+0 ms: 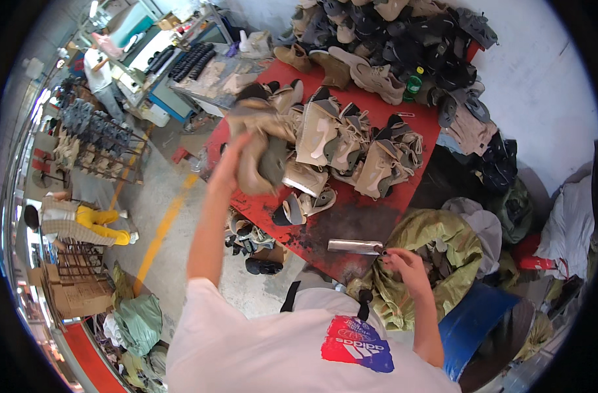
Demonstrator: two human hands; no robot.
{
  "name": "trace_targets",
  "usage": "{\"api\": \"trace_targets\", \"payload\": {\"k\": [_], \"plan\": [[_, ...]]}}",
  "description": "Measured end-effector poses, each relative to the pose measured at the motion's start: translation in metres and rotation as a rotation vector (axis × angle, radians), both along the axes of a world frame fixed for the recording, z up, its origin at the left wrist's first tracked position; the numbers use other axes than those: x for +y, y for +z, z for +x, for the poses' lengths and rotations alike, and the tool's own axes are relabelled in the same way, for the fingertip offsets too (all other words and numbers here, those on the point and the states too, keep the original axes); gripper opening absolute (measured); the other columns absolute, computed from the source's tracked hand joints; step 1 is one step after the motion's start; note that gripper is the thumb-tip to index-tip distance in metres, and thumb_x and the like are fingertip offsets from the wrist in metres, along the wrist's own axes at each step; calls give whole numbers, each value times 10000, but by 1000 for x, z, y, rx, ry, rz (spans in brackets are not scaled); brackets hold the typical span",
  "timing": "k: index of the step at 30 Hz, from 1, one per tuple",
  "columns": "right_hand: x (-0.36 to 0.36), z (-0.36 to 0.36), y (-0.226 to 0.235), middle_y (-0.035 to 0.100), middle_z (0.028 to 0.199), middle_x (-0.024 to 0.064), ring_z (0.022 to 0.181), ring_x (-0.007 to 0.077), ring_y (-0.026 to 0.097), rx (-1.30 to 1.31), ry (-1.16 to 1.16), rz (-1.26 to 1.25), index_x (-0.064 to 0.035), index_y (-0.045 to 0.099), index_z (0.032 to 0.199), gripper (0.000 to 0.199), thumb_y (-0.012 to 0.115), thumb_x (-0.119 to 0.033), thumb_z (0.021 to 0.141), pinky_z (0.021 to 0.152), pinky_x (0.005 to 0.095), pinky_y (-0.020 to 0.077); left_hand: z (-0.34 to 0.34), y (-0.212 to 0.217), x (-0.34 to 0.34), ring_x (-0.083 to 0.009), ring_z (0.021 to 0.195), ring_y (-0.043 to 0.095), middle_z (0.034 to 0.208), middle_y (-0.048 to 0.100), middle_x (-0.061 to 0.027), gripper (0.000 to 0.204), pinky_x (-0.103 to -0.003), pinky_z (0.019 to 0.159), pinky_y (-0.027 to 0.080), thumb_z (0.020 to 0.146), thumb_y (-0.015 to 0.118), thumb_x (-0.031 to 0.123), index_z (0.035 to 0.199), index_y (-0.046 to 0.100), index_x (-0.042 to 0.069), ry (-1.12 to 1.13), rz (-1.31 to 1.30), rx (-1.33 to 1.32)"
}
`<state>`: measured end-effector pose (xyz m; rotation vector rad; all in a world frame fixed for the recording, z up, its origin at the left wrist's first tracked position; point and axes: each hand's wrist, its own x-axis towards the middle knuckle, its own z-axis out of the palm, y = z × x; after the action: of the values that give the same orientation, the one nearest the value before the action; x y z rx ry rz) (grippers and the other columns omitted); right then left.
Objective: The person repeatedly picks up a shoe upper and a separate sole, aligns them, and presses them together by hand. The assembled shoes are placed on a nearby red table. The process is repeated for multiple pairs.
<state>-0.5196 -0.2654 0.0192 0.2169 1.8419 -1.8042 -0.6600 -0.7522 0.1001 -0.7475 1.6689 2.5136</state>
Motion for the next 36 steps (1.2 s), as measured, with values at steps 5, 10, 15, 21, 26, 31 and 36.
{"api": "trace_targets", "payload": {"k": [5,10,15,21,26,31,36], "plan": [[15,50,-60,730,1040,135,871,225,730,-275,-240,146,19,639,1255,332,614,-211,1017,792,323,572,-164,-12,-107,-273,1149,631,1344,539,-193,1130,-454,884,585,767,849,511,1546,173,50,-94,-318,-2],[6,82,-81,736,1022,121,846,223,738,-391,-424,103,-2,642,1236,320,610,-229,1013,746,315,563,-279,-67,-112,-239,948,696,1166,656,-161,759,-392,732,597,808,829,449,1341,492,25,-212,-532,-43],[-1,118,-102,736,1025,127,852,224,734,-439,-529,220,-9,640,1220,319,588,-253,1021,739,323,562,-312,-210,-128,-335,1136,656,1198,680,-207,449,-429,920,537,949,640,480,1170,724,99,-842,-1369,-309],[12,150,-144,714,979,83,819,162,680,-452,-436,325,-16,677,1172,336,572,-309,1045,698,313,563,-298,-245,-234,-424,1061,664,1144,719,-198,408,-483,920,517,977,562,371,1118,733,28,-929,-1713,325],[32,202,-158,669,905,80,795,177,653,-428,-508,385,-4,667,1074,333,593,-317,986,714,353,567,-233,-216,-163,-169,783,613,930,725,-95,387,-331,741,498,1011,613,317,1108,722,-42,-279,-1139,77],[62,234,-177,697,883,102,764,194,681,-467,-533,421,8,672,961,292,614,-278,952,695,346,566,-96,-182,-200,-418,1003,669,1163,714,-214,565,-494,885,508,980,513,493,1180,715,5,-57,-1611,-180],[115,226,-215,694,853,109,771,197,694,-507,-566,310,17,684,975,292,617,-267,961,692,320,566,153,-230,-271,-424,789,700,864,728,-249,555,-554,673,527,1028,434,442,926,770,13,-415,-1926,-489]]}}
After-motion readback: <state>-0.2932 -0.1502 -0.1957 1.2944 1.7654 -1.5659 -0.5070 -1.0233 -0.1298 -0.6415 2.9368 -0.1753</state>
